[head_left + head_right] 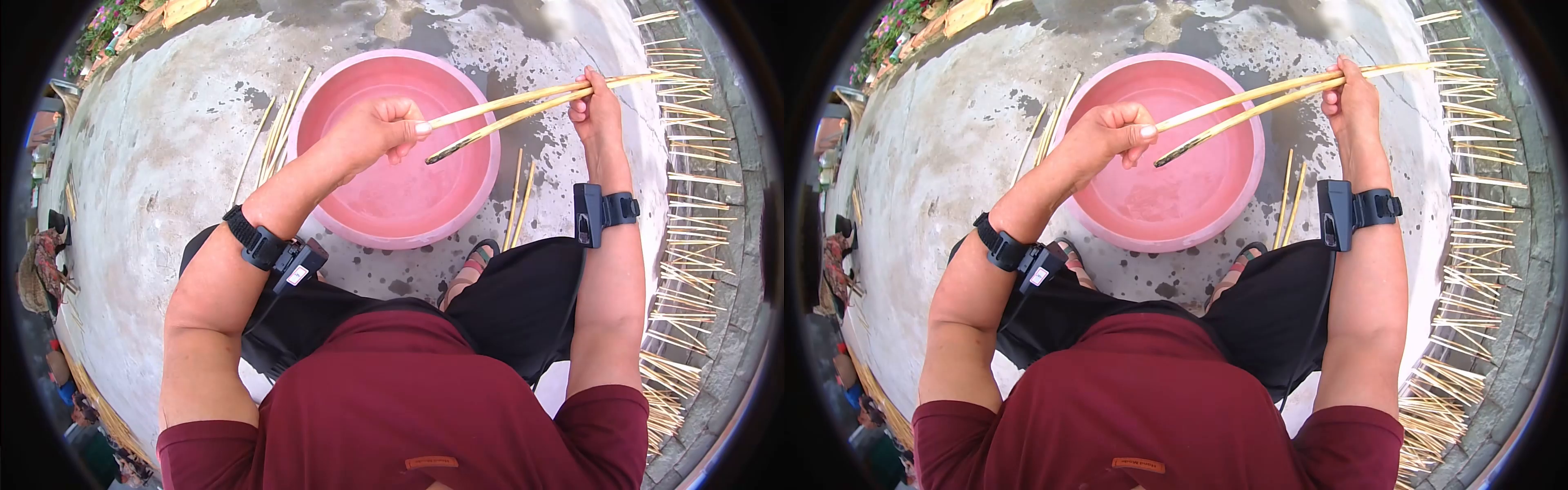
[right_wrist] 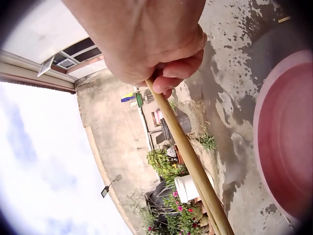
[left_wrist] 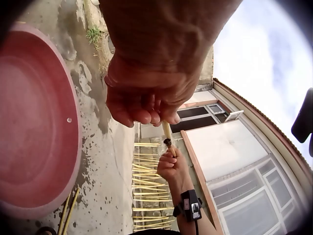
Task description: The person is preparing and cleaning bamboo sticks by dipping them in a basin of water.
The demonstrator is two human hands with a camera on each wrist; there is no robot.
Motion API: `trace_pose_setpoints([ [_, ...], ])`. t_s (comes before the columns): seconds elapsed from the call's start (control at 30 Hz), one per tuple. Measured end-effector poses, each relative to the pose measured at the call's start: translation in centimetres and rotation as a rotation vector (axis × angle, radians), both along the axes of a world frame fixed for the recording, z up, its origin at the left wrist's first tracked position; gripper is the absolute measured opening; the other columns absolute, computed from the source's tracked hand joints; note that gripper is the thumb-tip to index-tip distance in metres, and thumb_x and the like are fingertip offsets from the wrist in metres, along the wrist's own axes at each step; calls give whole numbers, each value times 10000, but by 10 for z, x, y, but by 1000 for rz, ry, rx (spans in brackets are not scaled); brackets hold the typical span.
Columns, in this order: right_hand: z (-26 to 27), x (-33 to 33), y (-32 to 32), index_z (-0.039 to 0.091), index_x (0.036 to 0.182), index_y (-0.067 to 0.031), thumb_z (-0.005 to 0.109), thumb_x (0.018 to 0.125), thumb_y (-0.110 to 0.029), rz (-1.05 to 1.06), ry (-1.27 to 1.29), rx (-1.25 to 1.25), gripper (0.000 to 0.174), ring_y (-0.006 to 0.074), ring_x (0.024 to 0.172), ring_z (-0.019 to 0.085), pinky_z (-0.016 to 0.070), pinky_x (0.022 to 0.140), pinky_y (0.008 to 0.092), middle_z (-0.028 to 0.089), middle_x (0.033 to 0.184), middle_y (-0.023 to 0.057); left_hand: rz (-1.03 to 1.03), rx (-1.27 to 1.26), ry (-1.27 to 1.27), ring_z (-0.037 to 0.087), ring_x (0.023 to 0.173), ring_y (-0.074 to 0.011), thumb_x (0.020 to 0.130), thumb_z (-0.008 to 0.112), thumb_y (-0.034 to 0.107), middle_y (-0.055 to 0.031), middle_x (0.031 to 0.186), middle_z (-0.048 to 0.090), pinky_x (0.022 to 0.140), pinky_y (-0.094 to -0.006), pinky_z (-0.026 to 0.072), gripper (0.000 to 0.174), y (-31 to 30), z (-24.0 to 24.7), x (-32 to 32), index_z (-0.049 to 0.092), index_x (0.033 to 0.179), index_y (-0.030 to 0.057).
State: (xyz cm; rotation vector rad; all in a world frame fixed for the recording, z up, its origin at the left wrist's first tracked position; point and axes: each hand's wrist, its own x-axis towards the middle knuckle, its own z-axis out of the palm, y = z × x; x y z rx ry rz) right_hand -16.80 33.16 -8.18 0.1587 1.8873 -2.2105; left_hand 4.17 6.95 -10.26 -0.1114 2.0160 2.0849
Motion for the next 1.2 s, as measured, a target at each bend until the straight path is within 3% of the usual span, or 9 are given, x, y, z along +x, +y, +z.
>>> trace_pose_setpoints([
  [0.23,-4,-2,-3,517,756,-77,579,903,-261,77,-68,-115,243,69,390,347,250,329,202,444,564,2,-103,58,-95,494,550,-89,939,514,328,-2,602,518,557,-238,424,308,-5,-4,4,566,800,58],
  [0.33,-3,0,-5,521,772,-73,570,909,-248,60,1,-114,227,72,398,356,255,337,204,449,573,2,51,146,-195,551,575,-102,941,501,364,-28,641,550,557,-256,482,337,3,-3,6,561,854,45],
  [0.43,0,3,-8,517,778,-39,568,907,-223,16,106,-113,230,96,443,400,276,361,222,481,619,31,-29,434,-293,591,592,-119,941,511,319,-50,673,571,558,-277,525,290,-3,9,5,557,918,34],
  [0.73,10,13,-17,522,793,-11,541,919,-202,-42,261,-131,231,115,441,418,291,368,239,490,608,57,-39,338,-224,300,406,-37,942,528,261,19,588,463,378,-195,207,206,-12,3,-3,547,883,65],
  [0.83,10,11,-15,522,796,-8,533,924,-202,-32,261,-124,233,112,438,416,292,367,236,505,613,66,-40,199,-305,301,399,-49,929,552,297,21,572,440,366,-216,234,235,-16,6,-6,557,878,67],
  [0.93,11,10,-11,522,799,-7,528,924,-203,-44,277,-159,233,110,436,419,297,365,231,514,614,73,-45,-101,-300,414,435,-80,933,493,446,-6,603,514,414,-226,342,388,-18,5,-6,571,901,67],
  [1.03,15,13,-12,527,793,-9,520,925,-203,-83,270,-88,235,105,428,421,306,361,224,525,610,78,69,11,-171,563,603,-123,909,381,612,-63,731,616,537,-242,449,576,-21,-1,-7,580,925,72],
  [1.07,14,13,-12,530,788,-13,523,923,-210,-52,271,-63,238,103,423,423,309,360,223,529,605,78,141,-40,-155,618,812,-161,890,290,680,-108,882,653,691,-284,489,675,-19,-1,-8,584,954,76],
  [1.2,12,27,-31,542,771,-31,539,911,-240,70,269,41,252,91,400,425,319,355,219,545,583,73,-24,-67,-63,620,840,-167,932,363,573,-110,898,651,780,-325,476,546,-6,-9,-13,581,1002,77],
])
